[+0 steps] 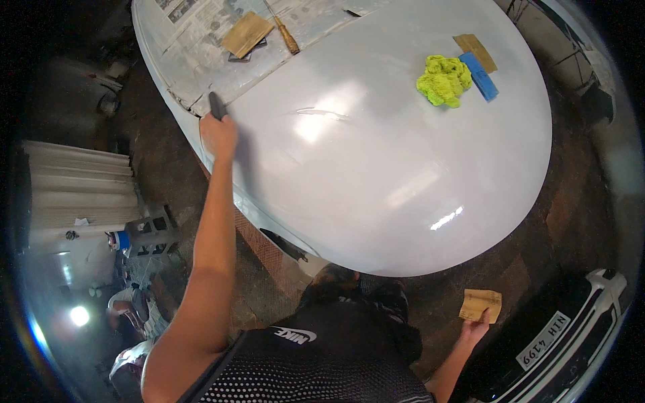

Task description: The person sands the white car hood using a sanding block and a cloth, repeatedly dipping the block into a bucket of water and wiping the surface. The person switches between sanding blocks and wipes the hood with a cloth throughout the process.

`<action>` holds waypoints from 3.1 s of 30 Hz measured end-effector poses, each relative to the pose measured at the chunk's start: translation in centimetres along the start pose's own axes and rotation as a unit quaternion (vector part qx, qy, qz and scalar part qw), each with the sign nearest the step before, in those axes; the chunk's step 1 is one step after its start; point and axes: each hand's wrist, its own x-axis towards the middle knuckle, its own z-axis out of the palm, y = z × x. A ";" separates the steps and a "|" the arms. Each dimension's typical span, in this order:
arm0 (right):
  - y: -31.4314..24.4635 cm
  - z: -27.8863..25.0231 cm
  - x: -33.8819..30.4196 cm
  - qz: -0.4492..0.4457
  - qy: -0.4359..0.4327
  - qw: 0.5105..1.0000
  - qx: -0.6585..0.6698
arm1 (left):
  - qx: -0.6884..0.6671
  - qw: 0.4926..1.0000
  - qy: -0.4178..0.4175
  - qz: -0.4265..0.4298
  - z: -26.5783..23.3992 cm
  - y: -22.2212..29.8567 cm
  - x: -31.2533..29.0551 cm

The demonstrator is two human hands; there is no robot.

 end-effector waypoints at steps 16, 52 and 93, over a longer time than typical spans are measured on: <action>0.0 26.6 0.3 0.077 -0.384 0.911 -0.131 | -0.282 0.893 -0.218 0.277 -1.1 26.9 -34.6; 13.0 16.5 -29.7 0.172 -0.654 0.668 -0.309 | -0.435 0.896 -0.049 0.067 -25.3 -3.3 -45.4; 84.9 -3.9 4.8 0.078 -0.379 0.429 -0.816 | -0.242 0.710 -0.144 -0.646 37.4 -49.5 -69.3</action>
